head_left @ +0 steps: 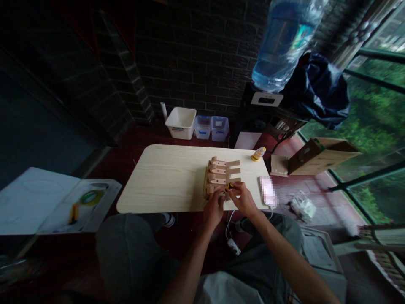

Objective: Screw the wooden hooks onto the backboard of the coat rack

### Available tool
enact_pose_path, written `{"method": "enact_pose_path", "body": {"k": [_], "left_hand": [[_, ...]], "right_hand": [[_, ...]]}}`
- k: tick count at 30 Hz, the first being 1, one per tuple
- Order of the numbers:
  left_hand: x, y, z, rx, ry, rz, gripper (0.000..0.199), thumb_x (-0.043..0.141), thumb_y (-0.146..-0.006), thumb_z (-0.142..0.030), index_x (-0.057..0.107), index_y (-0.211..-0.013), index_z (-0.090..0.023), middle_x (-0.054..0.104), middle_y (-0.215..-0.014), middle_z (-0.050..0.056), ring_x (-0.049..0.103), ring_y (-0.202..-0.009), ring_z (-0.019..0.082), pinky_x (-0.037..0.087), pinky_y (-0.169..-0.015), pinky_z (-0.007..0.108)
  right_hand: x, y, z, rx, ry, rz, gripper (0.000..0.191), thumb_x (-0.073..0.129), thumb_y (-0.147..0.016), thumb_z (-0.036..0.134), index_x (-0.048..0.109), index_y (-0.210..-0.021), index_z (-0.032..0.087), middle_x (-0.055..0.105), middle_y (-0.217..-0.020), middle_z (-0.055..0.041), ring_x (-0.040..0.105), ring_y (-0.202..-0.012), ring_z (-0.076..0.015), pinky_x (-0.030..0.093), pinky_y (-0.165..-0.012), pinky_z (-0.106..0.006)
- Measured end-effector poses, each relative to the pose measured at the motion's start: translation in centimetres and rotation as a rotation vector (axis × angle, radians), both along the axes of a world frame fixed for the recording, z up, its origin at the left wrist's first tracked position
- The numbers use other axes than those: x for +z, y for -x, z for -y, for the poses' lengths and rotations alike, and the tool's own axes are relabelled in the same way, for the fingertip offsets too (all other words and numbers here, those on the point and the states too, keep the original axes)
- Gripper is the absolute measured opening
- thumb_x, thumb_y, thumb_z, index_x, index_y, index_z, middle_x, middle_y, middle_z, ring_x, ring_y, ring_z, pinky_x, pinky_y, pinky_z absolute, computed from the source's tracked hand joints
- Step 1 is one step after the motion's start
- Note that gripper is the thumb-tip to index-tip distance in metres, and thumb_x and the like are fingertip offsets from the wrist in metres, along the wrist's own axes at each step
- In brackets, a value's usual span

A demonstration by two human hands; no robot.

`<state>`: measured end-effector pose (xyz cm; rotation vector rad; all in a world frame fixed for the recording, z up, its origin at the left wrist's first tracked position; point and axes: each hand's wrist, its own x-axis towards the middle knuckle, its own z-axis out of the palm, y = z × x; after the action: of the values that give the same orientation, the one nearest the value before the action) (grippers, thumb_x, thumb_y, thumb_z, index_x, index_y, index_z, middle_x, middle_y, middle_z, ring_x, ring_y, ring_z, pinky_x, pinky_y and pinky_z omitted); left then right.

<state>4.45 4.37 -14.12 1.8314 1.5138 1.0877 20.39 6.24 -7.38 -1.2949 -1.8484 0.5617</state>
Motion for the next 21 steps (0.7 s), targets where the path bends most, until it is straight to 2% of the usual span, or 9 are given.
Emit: {"method": "enact_pose_path", "body": {"k": [4, 6, 8, 11, 15, 21], "left_hand": [[0.1, 0.1, -0.2, -0.011, 0.018, 0.01, 0.035, 0.044, -0.101, -0.033, 0.051, -0.135, -0.028, 0.053, -0.146, 0.007, 0.054, -0.133, 0.022, 0.052, -0.105, 0.039], [0.2, 0.1, -0.3, -0.016, 0.018, 0.012, 0.035, 0.044, -0.101, -0.033, 0.051, -0.134, -0.028, 0.053, -0.145, 0.007, 0.054, -0.132, 0.022, 0.052, -0.104, 0.039], [0.2, 0.1, -0.3, -0.012, 0.016, 0.009, 0.034, 0.044, -0.101, -0.032, 0.052, -0.133, -0.027, 0.054, -0.144, 0.007, 0.054, -0.131, 0.021, 0.052, -0.104, 0.039], [0.3, 0.0, -0.2, -0.004, 0.023, 0.008, 0.033, 0.044, -0.1, -0.031, 0.052, -0.132, -0.028, 0.054, -0.144, 0.006, 0.055, -0.129, 0.021, 0.052, -0.103, 0.038], [0.6, -0.1, -0.1, -0.003, 0.032, 0.031, 0.03, 0.044, -0.1, -0.029, 0.053, -0.129, -0.029, 0.054, -0.144, 0.005, 0.056, -0.128, 0.019, 0.053, -0.101, 0.035], [0.7, -0.1, -0.1, 0.004, 0.057, 0.028, 0.031, 0.045, -0.1, -0.029, 0.053, -0.13, -0.029, 0.052, -0.146, 0.004, 0.055, -0.129, 0.019, 0.051, -0.105, 0.037]], "right_hand": [[3.2, -0.2, -0.2, 0.129, 0.059, 0.133, 0.033, 0.05, -0.101, 0.029, 0.045, -0.133, 0.023, 0.065, -0.12, -0.0099, 0.069, -0.106, -0.02, 0.058, -0.087, -0.034], [4.8, -0.5, -0.7, 0.228, 0.066, 0.3, 0.028, 0.05, -0.101, 0.025, 0.05, -0.129, 0.025, 0.063, -0.123, -0.0085, 0.066, -0.11, -0.0198, 0.055, -0.092, -0.033], [5.9, -0.6, -1.4, 0.268, 0.068, 0.425, 0.024, 0.05, -0.101, 0.022, 0.053, -0.125, 0.024, 0.064, -0.119, -0.0084, 0.066, -0.107, -0.0196, 0.054, -0.091, -0.032], [6.6, -0.7, -2.3, 0.328, 0.09, 0.551, 0.019, 0.05, -0.102, 0.021, 0.054, -0.12, 0.021, 0.065, -0.111, -0.0082, 0.066, -0.1, -0.0194, 0.052, -0.087, -0.031], [7.0, -0.4, -3.2, 0.384, 0.097, 0.613, 0.014, 0.049, -0.102, 0.021, 0.056, -0.114, 0.02, 0.067, -0.106, -0.0079, 0.065, -0.098, -0.0199, 0.05, -0.084, -0.03], [7.4, -0.2, -3.2, 0.367, 0.115, 0.631, 0.011, 0.052, -0.102, 0.024, 0.056, -0.111, 0.019, 0.067, -0.104, -0.0076, 0.065, -0.097, -0.0194, 0.047, -0.082, -0.028]]}}
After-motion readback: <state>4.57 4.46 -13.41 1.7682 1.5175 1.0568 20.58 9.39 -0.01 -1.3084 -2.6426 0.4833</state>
